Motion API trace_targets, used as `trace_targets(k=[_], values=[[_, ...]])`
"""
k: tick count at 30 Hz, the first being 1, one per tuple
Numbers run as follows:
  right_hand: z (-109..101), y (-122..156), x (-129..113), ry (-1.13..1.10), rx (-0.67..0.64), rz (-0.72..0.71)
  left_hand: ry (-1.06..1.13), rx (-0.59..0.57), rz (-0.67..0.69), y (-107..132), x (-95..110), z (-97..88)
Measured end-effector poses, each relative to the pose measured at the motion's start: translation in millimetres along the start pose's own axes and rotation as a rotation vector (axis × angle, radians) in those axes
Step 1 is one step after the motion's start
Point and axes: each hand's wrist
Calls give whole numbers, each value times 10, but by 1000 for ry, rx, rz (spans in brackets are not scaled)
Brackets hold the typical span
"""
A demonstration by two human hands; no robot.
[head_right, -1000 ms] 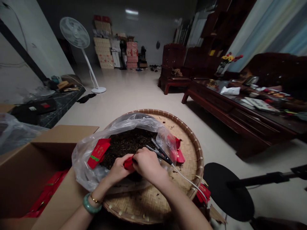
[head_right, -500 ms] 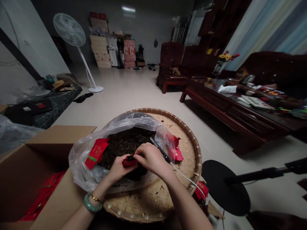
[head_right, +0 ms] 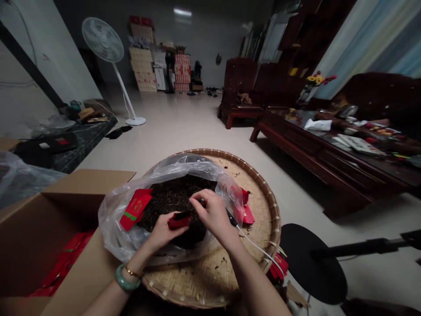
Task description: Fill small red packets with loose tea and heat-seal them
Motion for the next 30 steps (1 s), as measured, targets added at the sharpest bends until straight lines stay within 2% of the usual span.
trace_targets(k=[2, 4, 9, 11, 19, 26, 30], values=[[7, -7, 37, -2, 56, -2, 24, 0, -13, 4, 0, -9], [6, 8, 35, 3, 47, -25, 47, 2, -17, 2, 7, -18], [-7, 115, -58, 9, -218, -174, 44, 15, 12, -14, 25, -20], [-3, 139, -59, 61, -258, -221, 48, 18, 23, -17, 24, -8], [39, 102, 4, 63, -219, -166, 16, 0, 18, -19, 37, 12], [63, 125, -8, 62, -297, -155, 3, 19, -25, -14, 32, 15], [43, 91, 19, -3, -178, -155, 21, 30, -36, -13, 14, 26]])
Point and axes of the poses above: each hand's wrist, its own y-axis away from the middle knuckle, its own z-axis out of the palm, x = y × z, and after that the axes turned 13 degrees about -y, right-handed
